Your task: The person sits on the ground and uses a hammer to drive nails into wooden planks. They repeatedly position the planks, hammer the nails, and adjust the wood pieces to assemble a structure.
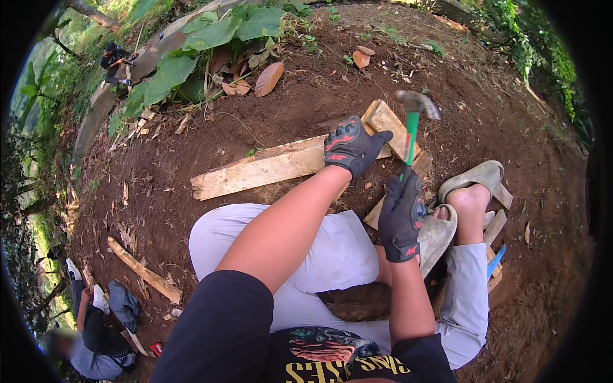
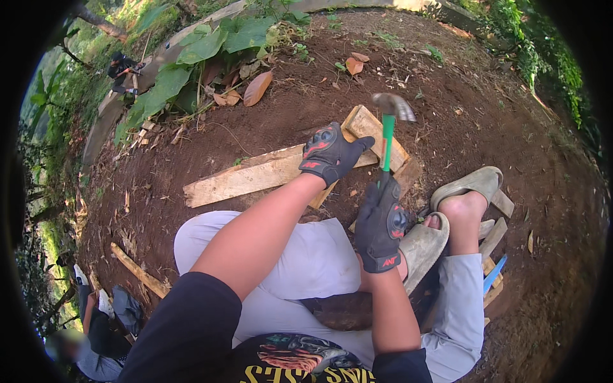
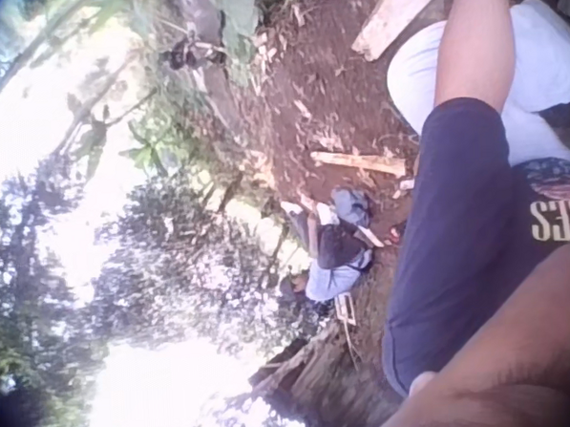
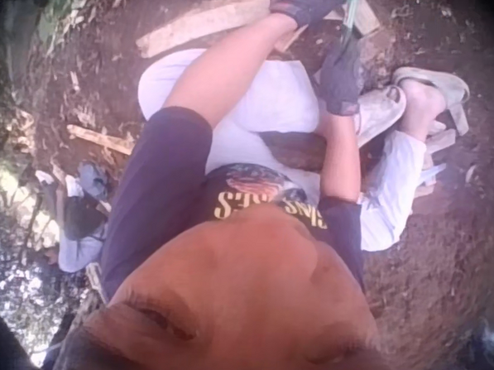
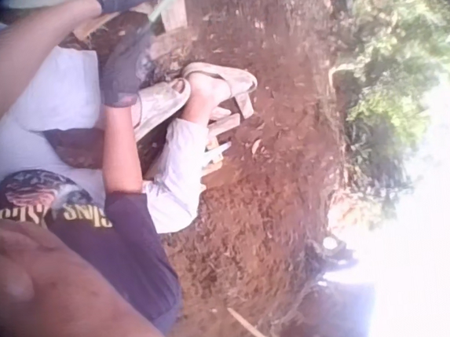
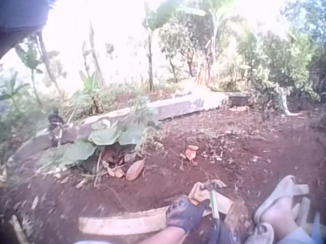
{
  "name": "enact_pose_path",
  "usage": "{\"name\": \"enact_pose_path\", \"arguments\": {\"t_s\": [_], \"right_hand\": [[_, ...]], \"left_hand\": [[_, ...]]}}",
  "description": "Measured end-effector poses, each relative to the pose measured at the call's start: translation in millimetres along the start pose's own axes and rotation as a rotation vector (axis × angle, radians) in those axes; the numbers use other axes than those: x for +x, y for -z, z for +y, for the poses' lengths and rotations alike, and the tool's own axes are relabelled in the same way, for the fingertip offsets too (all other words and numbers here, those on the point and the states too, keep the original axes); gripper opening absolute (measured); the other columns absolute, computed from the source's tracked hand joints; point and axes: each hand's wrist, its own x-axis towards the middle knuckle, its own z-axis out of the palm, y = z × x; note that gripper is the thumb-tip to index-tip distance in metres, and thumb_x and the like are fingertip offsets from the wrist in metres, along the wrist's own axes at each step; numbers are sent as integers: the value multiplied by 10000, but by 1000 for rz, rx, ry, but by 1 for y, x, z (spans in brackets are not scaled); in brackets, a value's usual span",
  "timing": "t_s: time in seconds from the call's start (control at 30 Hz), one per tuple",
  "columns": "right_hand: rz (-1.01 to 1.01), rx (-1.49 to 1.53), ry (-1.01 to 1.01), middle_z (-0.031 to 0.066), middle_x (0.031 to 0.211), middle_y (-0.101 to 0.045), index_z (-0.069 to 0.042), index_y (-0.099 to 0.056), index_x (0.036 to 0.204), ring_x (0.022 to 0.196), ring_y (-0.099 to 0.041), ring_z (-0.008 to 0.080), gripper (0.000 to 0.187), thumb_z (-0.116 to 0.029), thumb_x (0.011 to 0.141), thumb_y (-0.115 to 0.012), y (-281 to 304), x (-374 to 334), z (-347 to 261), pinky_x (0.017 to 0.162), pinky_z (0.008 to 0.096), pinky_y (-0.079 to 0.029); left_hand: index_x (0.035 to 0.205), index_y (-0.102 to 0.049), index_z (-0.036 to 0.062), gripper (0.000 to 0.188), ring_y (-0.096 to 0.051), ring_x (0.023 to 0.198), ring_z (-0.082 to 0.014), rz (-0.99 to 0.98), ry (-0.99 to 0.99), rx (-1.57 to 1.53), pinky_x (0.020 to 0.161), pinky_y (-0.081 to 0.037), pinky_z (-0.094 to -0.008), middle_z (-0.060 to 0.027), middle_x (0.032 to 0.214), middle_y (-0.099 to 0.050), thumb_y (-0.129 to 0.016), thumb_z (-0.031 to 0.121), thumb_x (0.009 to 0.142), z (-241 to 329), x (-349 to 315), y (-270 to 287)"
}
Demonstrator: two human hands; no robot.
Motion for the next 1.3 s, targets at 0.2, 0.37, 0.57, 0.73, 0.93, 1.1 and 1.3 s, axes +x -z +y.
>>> {"name": "enact_pose_path", "arguments": {"t_s": [0.2, 0.37, 0.57, 0.73, 0.93, 1.1, 1.3], "right_hand": [[3, 186, -42, 237, 1123, -670, 32, -625, 1304, 1007, -660, 401, 327, -225, 1140, -504, 16, -14, 22, 841, 488, -509], [2, 255, -92, 178, 1062, -655, 26, -625, 1315, 965, -637, 335, 303, -191, 1142, -505, 40, -16, 29, 851, 465, -502], [-22, 152, 11, 196, 1057, -660, 14, -639, 1302, 974, -673, 405, 318, -231, 1111, -573, 19, -29, 64, 809, 489, -512], [-88, 95, -62, 194, 1137, -662, 7, -624, 1370, 987, -683, 391, 457, -328, 1060, -660, -1, -2, 64, 819, 498, -520], [-130, -19, -111, 223, 1486, -605, -19, -523, 1554, 1299, -656, 384, 897, -490, 863, -847, -27, 45, 74, 1036, 477, -539], [-377, -159, -123, 245, 1469, -648, -50, -488, 1600, 1300, -674, 397, 967, -465, 817, -874, -16, 86, 78, 1069, 487, -544], [-475, -437, -1, 214, 1153, -773, -59, -702, 1216, 1088, -757, 386, 574, -469, 835, -829, 2, 113, 70, 948, 501, -599]], "left_hand": [[1081, -801, -5, 758, -760, 1039, -427, 78, -95, 96, 913, -591, -508, -268, 1071, -779, -716, 721, 880, 11, -12, 3], [1176, -801, 66, 780, -742, 1141, -300, -144, -181, 582, 1005, -532, -464, -167, 1222, -775, -627, 774, 901, 0, -25, 1], [1221, -785, 56, 872, -738, 1123, -307, -167, -162, 566, 977, -539, -465, -154, 1177, -775, -680, 823, 820, 1, -32, -8], [1344, -677, -14, 1023, -685, 1173, -327, 6, -147, 595, 1007, -518, -493, -170, 1251, -709, -754, 817, 753, -5, -33, -20], [1363, -588, -41, 995, -607, 1290, -343, 77, -176, 585, 1059, -488, -513, -216, 1343, -624, -828, 687, 728, -11, -29, -25], [1388, -559, 0, 875, -599, 1287, -325, 30, -105, 533, 1050, -500, -468, -175, 1330, -611, -849, 494, 727, -3, -21, -18], [1369, -587, -6, 712, -712, 1225, -305, -31, -77, 496, 992, -564, -436, -172, 1298, -695, -790, 391, 814, 1, -29, -15]]}}
